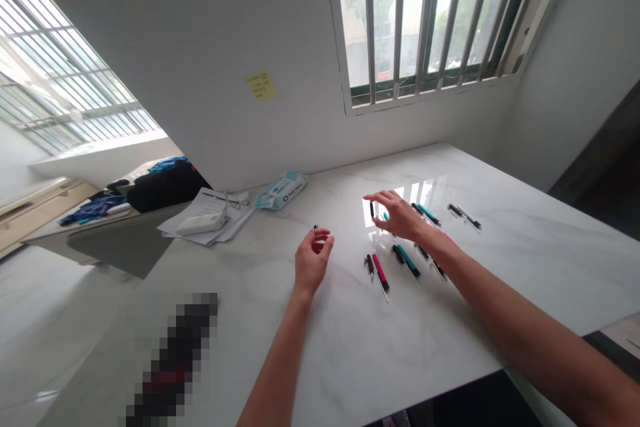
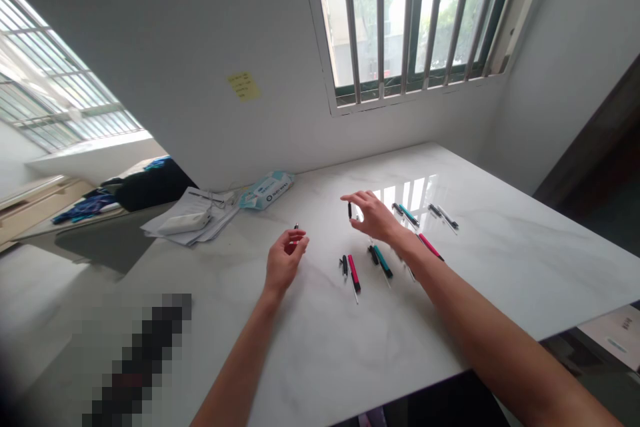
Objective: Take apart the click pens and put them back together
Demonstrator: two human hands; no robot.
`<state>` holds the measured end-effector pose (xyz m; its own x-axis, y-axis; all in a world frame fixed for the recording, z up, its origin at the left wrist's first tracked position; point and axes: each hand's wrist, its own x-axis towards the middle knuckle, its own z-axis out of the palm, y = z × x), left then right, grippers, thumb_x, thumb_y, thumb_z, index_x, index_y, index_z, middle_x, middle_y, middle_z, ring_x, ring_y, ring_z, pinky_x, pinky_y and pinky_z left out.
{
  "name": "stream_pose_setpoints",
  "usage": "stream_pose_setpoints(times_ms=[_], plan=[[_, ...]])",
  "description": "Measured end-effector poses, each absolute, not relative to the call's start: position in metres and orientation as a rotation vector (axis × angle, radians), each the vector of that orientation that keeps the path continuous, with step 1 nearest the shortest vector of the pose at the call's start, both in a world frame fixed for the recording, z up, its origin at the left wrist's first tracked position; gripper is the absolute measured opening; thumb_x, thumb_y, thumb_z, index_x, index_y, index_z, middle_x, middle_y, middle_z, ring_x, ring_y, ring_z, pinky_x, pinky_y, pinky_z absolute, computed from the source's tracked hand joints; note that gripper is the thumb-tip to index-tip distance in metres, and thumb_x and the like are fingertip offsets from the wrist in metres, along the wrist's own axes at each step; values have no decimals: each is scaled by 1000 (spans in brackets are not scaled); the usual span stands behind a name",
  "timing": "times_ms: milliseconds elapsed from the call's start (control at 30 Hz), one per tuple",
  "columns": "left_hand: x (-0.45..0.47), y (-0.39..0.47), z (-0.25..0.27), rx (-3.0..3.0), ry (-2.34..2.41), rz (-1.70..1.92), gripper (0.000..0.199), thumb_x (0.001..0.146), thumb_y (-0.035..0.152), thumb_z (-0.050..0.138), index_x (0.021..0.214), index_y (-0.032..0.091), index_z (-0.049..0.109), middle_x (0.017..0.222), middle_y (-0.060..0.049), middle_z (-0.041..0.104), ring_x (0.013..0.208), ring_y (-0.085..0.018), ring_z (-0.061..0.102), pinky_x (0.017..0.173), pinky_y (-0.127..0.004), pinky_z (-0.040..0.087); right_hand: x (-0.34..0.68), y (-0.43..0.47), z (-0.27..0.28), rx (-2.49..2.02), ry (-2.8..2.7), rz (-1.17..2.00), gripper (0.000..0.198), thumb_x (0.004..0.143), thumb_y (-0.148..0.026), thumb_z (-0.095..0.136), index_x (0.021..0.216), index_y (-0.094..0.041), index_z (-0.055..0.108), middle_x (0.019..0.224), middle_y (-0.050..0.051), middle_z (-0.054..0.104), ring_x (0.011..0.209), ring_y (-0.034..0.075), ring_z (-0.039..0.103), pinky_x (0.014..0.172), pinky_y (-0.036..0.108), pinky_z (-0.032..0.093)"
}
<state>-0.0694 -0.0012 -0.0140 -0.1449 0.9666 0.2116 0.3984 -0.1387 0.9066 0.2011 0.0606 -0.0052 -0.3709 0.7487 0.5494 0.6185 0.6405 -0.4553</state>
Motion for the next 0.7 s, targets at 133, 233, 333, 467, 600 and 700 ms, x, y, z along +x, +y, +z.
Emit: stream_pose_setpoints(times_ms=[133, 233, 333, 467, 600, 700], plan=[[-62, -2, -18, 1386, 1322, 1251, 51, 79, 56, 81, 111, 19, 68, 101, -8, 76, 75, -17, 71, 67, -28, 54, 158, 29, 5, -769, -2188, 257, 65, 89, -12, 72, 149, -32, 57, 129, 8, 67, 121, 29, 61, 102, 48, 57], [-59, -2, -20, 1335, 1243, 1207, 52, 75, 54, 85, 109, 18, 67, 95, -7, 77, 75, -18, 72, 68, -28, 54, 138, 14, 5, -653, -2213, 307, 61, 91, -14, 72, 148, -32, 58, 127, 9, 68, 118, 27, 63, 100, 45, 58], [-60, -2, -22, 1328, 1261, 1232, 44, 75, 48, 85, 101, 18, 69, 89, -6, 76, 70, -17, 70, 67, -28, 54, 142, 21, 1, -691, -2232, 351, 59, 91, -18, 77, 146, -31, 59, 131, 9, 70, 120, 27, 64, 100, 45, 58], [-61, -3, -22, 1399, 1376, 1275, 33, 78, 43, 81, 98, 18, 71, 91, -6, 75, 72, -15, 68, 67, -26, 54, 178, 56, -3, -1025, -2123, 336, 33, 91, -16, 74, 123, -25, 72, 112, 7, 78, 99, 24, 72, 91, 42, 58], [-57, -7, -19, 1551, 1392, 1241, 27, 83, 40, 77, 101, 20, 74, 94, -5, 75, 77, -16, 69, 71, -27, 56, 205, 85, -7, -1313, -2059, 373, 20, 90, -20, 76, 110, -23, 76, 98, 6, 80, 88, 22, 74, 80, 35, 57], [-54, -11, -16, 1630, 1411, 1230, 23, 84, 39, 75, 99, 22, 74, 90, -4, 75, 76, -16, 69, 70, -28, 57, 206, 91, -13, -1422, -2079, 406, 22, 88, -24, 78, 110, -23, 77, 95, 6, 81, 85, 22, 75, 76, 32, 56]])
